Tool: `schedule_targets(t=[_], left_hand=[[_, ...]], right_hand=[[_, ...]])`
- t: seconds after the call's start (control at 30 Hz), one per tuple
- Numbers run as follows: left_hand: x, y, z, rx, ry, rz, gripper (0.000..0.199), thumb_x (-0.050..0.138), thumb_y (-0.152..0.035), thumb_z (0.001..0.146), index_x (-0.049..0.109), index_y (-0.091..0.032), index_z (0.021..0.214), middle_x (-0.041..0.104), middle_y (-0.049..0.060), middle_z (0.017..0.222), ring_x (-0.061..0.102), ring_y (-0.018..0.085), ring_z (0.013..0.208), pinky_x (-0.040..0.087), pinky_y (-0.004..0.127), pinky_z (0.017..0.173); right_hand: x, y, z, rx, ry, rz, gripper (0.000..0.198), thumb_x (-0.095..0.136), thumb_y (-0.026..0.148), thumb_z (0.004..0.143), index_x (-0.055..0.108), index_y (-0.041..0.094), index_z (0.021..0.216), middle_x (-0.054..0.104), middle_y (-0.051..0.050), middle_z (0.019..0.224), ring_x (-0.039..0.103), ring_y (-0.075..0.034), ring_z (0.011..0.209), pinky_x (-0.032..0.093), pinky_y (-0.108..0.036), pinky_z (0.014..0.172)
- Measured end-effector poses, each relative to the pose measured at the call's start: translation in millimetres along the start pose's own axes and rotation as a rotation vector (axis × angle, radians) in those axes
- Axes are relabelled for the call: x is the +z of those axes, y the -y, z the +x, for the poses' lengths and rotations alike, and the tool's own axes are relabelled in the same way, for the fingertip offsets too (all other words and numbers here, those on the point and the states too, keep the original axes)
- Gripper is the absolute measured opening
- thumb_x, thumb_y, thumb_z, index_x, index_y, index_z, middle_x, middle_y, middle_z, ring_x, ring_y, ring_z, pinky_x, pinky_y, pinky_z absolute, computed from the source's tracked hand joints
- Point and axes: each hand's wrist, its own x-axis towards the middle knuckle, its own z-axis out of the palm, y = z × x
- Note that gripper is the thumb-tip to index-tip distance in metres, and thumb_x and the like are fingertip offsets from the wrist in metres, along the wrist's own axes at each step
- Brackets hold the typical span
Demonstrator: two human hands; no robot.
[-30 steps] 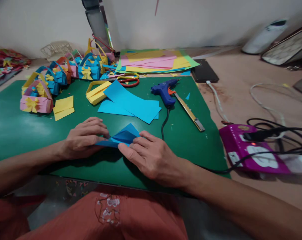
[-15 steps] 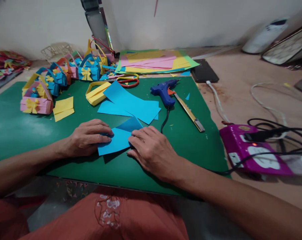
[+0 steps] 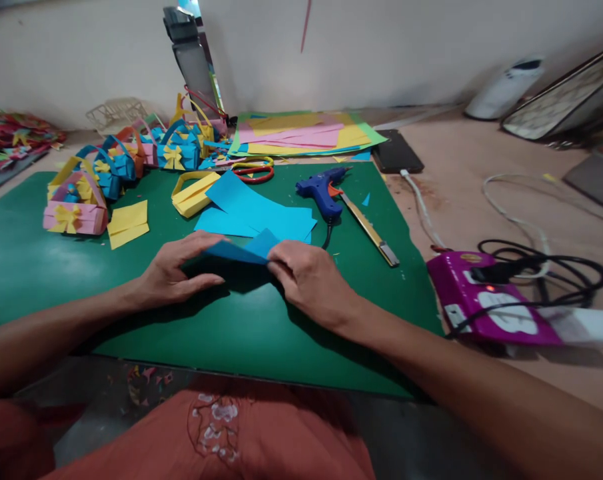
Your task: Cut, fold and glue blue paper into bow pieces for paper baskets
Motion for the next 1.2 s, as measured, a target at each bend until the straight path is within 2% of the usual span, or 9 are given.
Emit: schedule_targets(t=[0.13,0.27,0.33,0.4,0.53,0.73,0.83,0.97,1.2], left_hand=[[1.2,2.7,-1.8,-0.079,-0.013,0.003,0.055,0.069,-0.039,0.076,0.051,-0.011,0.120,0.064,0.014,0.111,0.063,0.021,0.098,0.052,0.033,0.084],[0.8,1.7,0.4,-0.143,0.008,-0.024,0.045,0.069,-0.034,0.076,0.056,-0.010,0.112,0.067,0.012,0.103,0.064,0.020,0.090,0.053,0.031,0.079],[-0.2,1.2,2.1,-0.090,0.035,-0.067,0.027,0.064,-0.027,0.080,0.061,-0.012,0.102,0.068,0.011,0.099,0.063,0.019,0.091,0.052,0.031,0.080],[-1.7,1.6,3.4,-0.024,0.063,-0.113,0.016,0.057,-0.018,0.082,0.064,-0.013,0.096,0.069,0.010,0.098,0.063,0.018,0.093,0.051,0.031,0.081],[-3.6,5.3,3.8,0.041,0.134,-0.171,0.029,0.052,-0.013,0.081,0.062,-0.015,0.109,0.068,0.010,0.102,0.060,0.020,0.098,0.051,0.036,0.084],[0.1,10.9,3.3,0.164,0.257,-0.258,0.024,0.046,-0.020,0.092,0.067,-0.020,0.104,0.071,0.009,0.100,0.059,0.019,0.098,0.047,0.039,0.089],[0.5,9.1,3.5,0.230,0.323,-0.184,0.023,0.047,-0.023,0.092,0.069,-0.022,0.097,0.070,0.009,0.107,0.057,0.021,0.103,0.046,0.041,0.090],[-0.6,2.0,3.7,0.222,0.367,-0.119,0.023,0.047,-0.018,0.090,0.068,-0.023,0.100,0.067,0.009,0.112,0.053,0.022,0.104,0.046,0.041,0.089],[1.1,-5.1,4.2,0.154,0.317,-0.228,0.029,0.042,-0.012,0.090,0.064,-0.019,0.107,0.068,0.010,0.101,0.055,0.019,0.093,0.047,0.038,0.085]], right_hand=[[-10.5,5.2,5.2,0.217,-0.070,0.218,0.018,0.049,0.022,0.085,0.049,0.020,0.066,0.044,0.005,0.055,0.039,-0.009,0.049,0.033,-0.023,0.049],[-12.7,7.7,6.0,0.242,-0.076,0.296,0.021,0.048,0.023,0.084,0.044,0.021,0.064,0.035,0.007,0.053,0.032,-0.008,0.047,0.029,-0.023,0.046],[-10.4,7.4,3.0,0.195,-0.052,0.255,0.020,0.049,0.023,0.085,0.046,0.020,0.065,0.040,0.006,0.054,0.036,-0.008,0.048,0.030,-0.022,0.047],[-6.8,6.5,-1.5,0.069,-0.004,0.186,0.015,0.051,0.023,0.085,0.052,0.019,0.070,0.052,0.003,0.059,0.045,-0.010,0.053,0.035,-0.023,0.052],[-1.1,3.4,-9.5,-0.215,0.095,0.041,0.012,0.054,0.024,0.086,0.058,0.018,0.077,0.067,-0.007,0.078,0.059,-0.016,0.073,0.043,-0.028,0.065],[1.1,0.2,-11.3,-0.401,0.066,-0.099,0.019,0.046,0.013,0.088,0.062,0.016,0.077,0.069,-0.009,0.086,0.060,-0.016,0.076,0.044,-0.032,0.073],[2.3,0.5,-11.4,-0.431,0.035,-0.134,0.020,0.046,0.013,0.088,0.063,0.016,0.077,0.070,-0.009,0.087,0.060,-0.017,0.076,0.044,-0.034,0.073],[2.1,-0.1,-12.5,-0.410,0.053,-0.143,0.020,0.045,0.011,0.086,0.063,0.016,0.079,0.071,-0.009,0.087,0.063,-0.018,0.079,0.043,-0.037,0.079],[0.9,-7.5,-11.4,-0.371,0.086,-0.111,0.030,0.036,0.000,0.081,0.057,0.018,0.071,0.071,-0.006,0.087,0.065,-0.017,0.082,0.037,-0.044,0.093]])
